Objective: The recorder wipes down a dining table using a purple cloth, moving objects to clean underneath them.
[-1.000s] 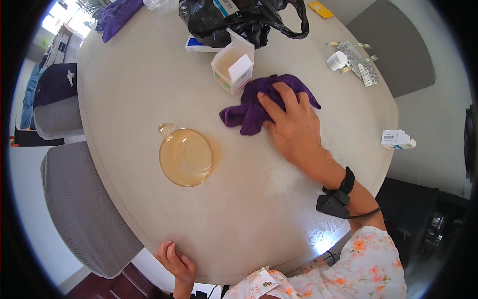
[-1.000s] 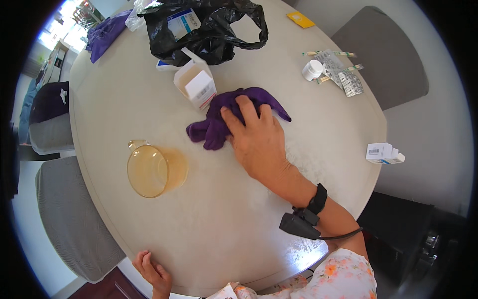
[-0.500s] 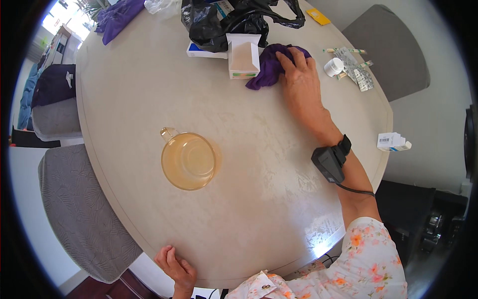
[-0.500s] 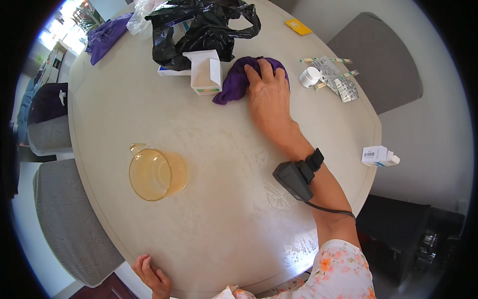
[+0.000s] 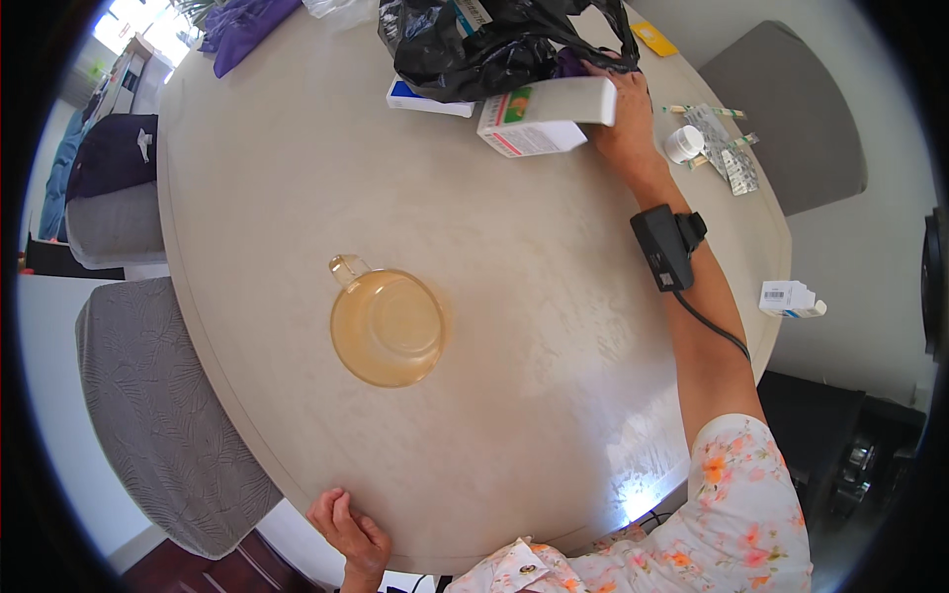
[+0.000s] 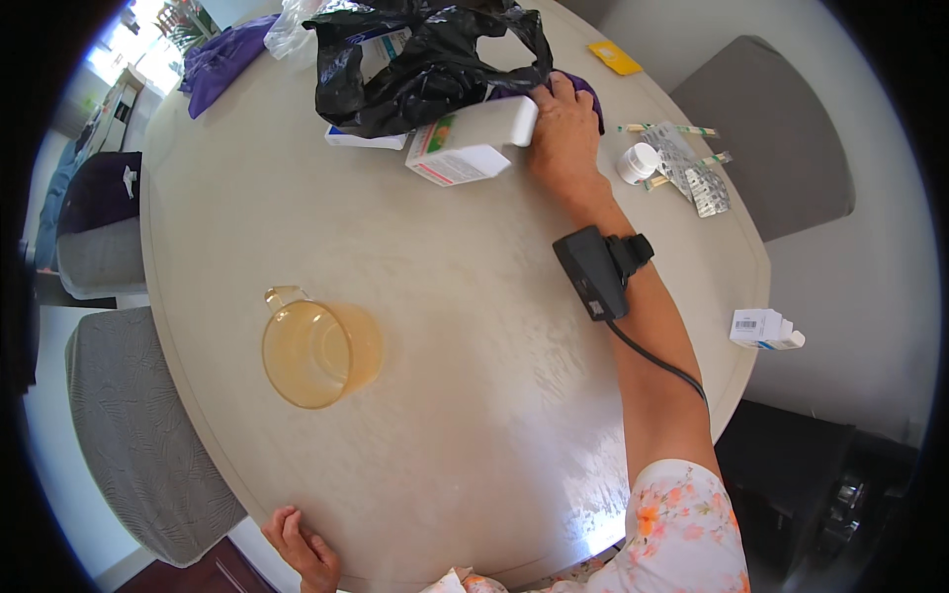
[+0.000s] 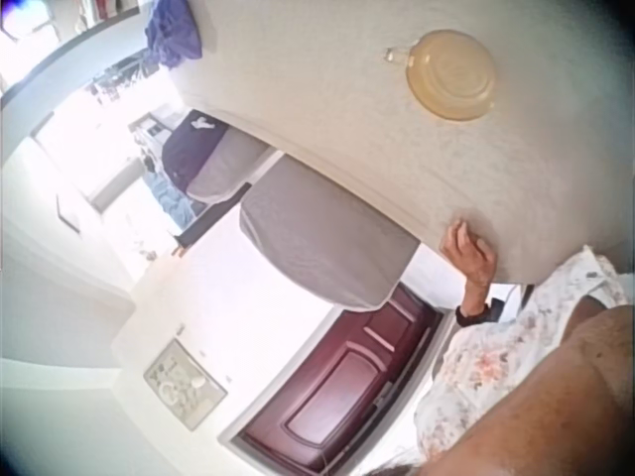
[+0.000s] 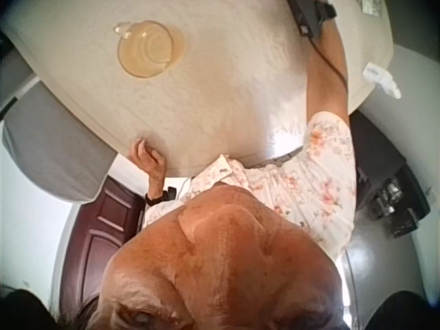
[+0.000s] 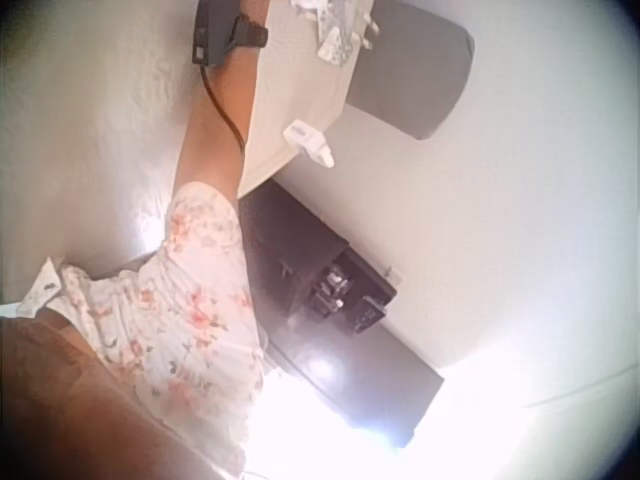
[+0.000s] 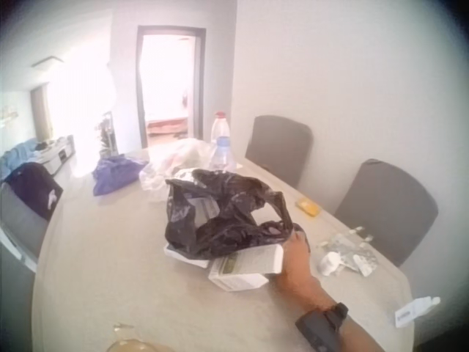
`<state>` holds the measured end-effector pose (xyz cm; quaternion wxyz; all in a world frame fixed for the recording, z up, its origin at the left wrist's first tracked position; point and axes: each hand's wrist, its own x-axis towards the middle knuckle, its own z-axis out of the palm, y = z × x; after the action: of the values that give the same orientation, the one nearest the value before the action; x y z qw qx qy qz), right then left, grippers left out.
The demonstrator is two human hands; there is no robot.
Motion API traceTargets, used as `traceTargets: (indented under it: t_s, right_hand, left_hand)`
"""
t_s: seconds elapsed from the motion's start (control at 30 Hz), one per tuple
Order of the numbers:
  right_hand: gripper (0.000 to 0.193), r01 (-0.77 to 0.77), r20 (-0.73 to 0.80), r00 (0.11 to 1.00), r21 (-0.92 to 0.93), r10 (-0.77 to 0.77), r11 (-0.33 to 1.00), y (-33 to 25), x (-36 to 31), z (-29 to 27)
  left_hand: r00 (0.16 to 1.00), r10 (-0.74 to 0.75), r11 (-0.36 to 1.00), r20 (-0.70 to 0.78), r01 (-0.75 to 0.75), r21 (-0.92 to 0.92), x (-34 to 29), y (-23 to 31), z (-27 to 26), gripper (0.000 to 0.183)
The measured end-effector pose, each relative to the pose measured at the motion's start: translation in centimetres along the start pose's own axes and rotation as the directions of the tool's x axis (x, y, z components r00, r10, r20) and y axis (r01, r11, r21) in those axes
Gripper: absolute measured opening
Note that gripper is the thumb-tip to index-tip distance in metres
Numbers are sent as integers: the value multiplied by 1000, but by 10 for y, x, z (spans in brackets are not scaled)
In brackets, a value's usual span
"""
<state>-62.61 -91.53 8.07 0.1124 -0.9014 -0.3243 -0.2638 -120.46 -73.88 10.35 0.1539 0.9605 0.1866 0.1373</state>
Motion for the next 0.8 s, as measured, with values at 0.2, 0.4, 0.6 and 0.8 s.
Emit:
traceTargets:
  t_s: [0.2,0.4,0.6,0.8]
  right_hand:
    - [32,-79,-134,987,80,89,994,30,27,51]
    - [35,-162,-136,972,191,190,968,67,55,97]
    - [37,-110,-139,983,71,119,991,76,76,108]
    - [38,-115,-136,984,26,117,993,85,82,112]
  left_hand:
    - [1000,7,1000,6,-7,15,-1,-1,-1,40]
    - [1000,13,1000,-19,-13,25,-3,-2,3,41]
    - [999,-31,999,29,30,40,-2,4,-5,34]
    - [1000,-18,999,10,18,27,1,5,-3,30]
